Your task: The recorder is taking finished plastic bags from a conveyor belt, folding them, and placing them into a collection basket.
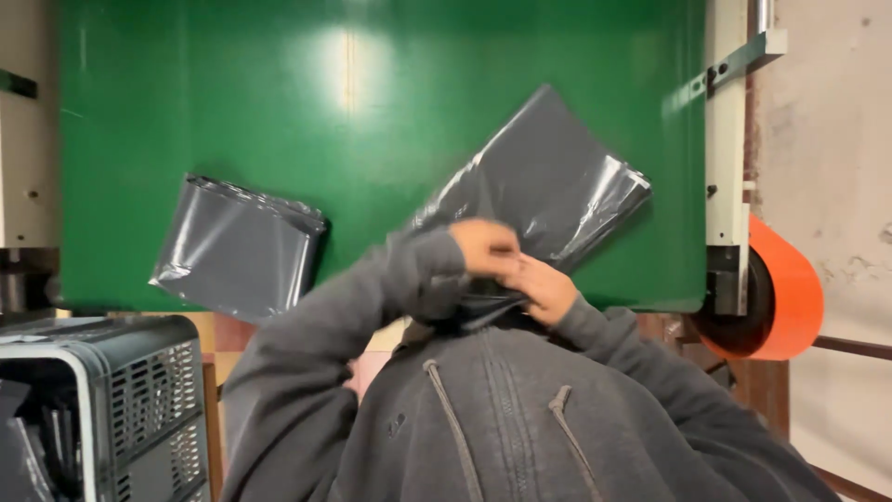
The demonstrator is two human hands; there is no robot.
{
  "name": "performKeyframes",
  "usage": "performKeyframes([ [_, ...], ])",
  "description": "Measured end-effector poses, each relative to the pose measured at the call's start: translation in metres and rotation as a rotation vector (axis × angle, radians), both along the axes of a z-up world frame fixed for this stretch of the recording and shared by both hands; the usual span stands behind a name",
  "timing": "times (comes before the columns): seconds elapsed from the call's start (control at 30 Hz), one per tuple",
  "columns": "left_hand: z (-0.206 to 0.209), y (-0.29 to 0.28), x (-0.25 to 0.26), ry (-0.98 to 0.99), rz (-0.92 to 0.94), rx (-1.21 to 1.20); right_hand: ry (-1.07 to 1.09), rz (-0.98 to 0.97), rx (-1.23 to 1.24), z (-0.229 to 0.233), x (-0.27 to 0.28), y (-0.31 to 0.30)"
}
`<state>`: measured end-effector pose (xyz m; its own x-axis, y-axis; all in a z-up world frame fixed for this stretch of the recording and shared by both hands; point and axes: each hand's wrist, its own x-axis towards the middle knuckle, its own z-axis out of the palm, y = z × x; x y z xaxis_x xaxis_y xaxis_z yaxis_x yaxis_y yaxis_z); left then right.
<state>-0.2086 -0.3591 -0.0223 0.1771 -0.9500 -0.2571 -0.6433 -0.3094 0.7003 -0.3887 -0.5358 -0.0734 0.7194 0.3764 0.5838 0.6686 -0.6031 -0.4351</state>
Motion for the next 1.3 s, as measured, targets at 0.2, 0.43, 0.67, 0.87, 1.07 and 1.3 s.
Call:
performKeyframes([
  [0.2, 0.001, -0.04, 0.094, 1.038, 0.329, 0.356, 0.68, -0.544, 0.699, -0.1, -0.087, -0.081],
  [0.43, -0.041, -0.042, 0.089, 0.224, 0.671, 0.275, 0.955, -0.772, 1.698, -0.059, -0.031, -0.094],
  [0.67, 0.016, -0.085, 0.056, -0.311, 0.957, 0.221, 1.04, -0.937, 1.491, -0.042, -0.028, -0.106],
  [0.87, 0.026, -0.053, 0.011, -0.429, 0.566, -0.243, 0.771, -0.943, 1.275, -0.078, -0.064, -0.124],
  [1.07, 0.12, 0.15, -0.012, -0.923, 0.577, -0.717, 0.48, -0.521, 0.896, -0.043, 0.045, -0.008],
  [1.3, 0.098, 0.383, 0.067, -0.614, 1.211, -0.383, 0.786, -0.426, 0.567, 0.041, 0.14, 0.228],
])
